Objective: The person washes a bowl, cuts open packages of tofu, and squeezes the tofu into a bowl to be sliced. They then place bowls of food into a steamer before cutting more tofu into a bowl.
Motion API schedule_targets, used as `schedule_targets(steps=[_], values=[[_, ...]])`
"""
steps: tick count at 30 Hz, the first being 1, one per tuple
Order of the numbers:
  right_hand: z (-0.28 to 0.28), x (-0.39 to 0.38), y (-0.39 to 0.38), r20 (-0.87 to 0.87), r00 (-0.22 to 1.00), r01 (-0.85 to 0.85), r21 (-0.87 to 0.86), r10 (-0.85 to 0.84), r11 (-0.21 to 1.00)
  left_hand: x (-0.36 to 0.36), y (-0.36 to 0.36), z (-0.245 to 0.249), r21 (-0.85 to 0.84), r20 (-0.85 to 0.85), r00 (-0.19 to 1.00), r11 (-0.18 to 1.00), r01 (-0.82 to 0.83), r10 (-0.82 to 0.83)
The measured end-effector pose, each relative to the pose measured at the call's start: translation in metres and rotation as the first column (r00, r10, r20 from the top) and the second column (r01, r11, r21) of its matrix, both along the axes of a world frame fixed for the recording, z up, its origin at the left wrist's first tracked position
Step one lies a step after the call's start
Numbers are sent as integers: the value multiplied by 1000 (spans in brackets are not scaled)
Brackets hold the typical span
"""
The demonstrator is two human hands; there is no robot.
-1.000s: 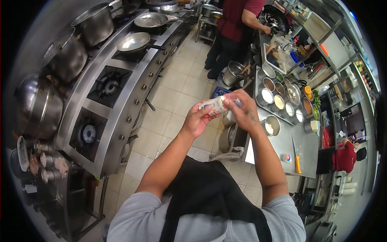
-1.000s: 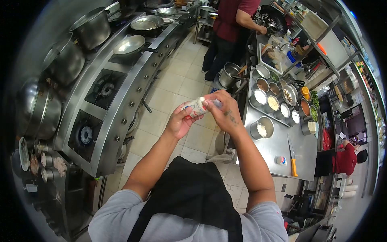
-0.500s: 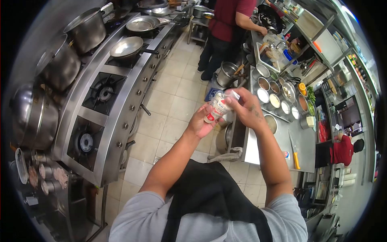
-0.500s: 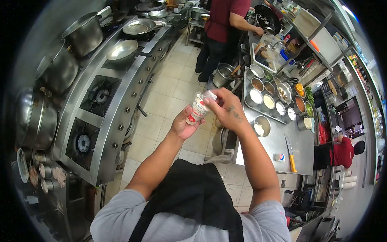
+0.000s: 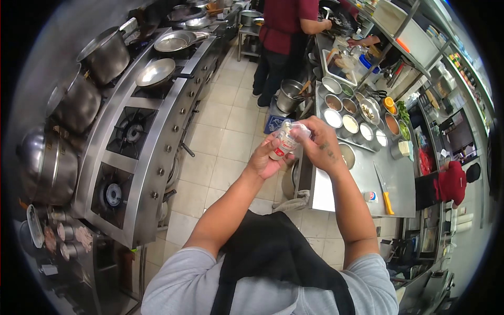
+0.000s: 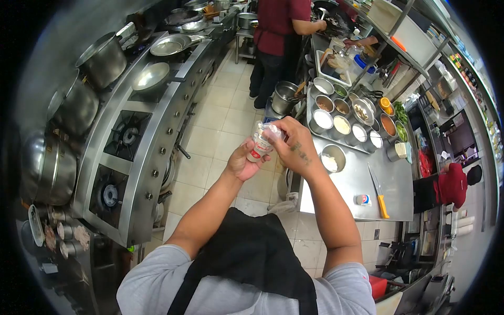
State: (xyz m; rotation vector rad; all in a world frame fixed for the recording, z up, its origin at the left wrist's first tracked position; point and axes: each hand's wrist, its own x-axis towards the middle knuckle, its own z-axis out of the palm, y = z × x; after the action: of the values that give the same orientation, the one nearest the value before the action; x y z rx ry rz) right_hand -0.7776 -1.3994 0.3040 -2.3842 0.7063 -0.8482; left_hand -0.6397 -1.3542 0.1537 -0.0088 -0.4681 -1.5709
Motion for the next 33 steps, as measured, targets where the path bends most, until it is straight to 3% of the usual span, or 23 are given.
schedule_targets(steps=[2, 6, 8, 12, 16, 25, 29, 33], values=[[0, -9, -4, -35, 999, 5, 69, -3, 998, -1, -4, -1, 45, 133, 990, 997, -59, 53], [-8, -18, -7, -9, 1000, 17, 112, -16, 994, -6, -9, -9, 61, 179, 983, 997, -47, 35], [-8, -17, -11, 27, 1000, -11, 83, 8, 996, -3, -12, -3, 35, -21, 985, 984, 173, -173], [-5, -4, -12, -22, 996, 88, -47, -89, 995, 4, -29, -15, -10, 17, 967, 967, 256, -255], [-5, 20, -7, 8, 984, 178, -48, -178, 983, 21, -40, -18, 18, -19, 942, 942, 335, -335], [-6, 59, 18, 41, 861, 496, 147, -506, 856, 56, -51, -14, 6, 33, 865, 865, 501, -501], [-2, 64, 25, 46, 809, 580, 99, -586, 808, 56, -55, -25, 59, 32, 838, 838, 543, -545], [-9, 59, 21, 153, 755, 609, 197, -638, 768, 54, -56, -29, 107, -4, 832, 827, 552, -555]])
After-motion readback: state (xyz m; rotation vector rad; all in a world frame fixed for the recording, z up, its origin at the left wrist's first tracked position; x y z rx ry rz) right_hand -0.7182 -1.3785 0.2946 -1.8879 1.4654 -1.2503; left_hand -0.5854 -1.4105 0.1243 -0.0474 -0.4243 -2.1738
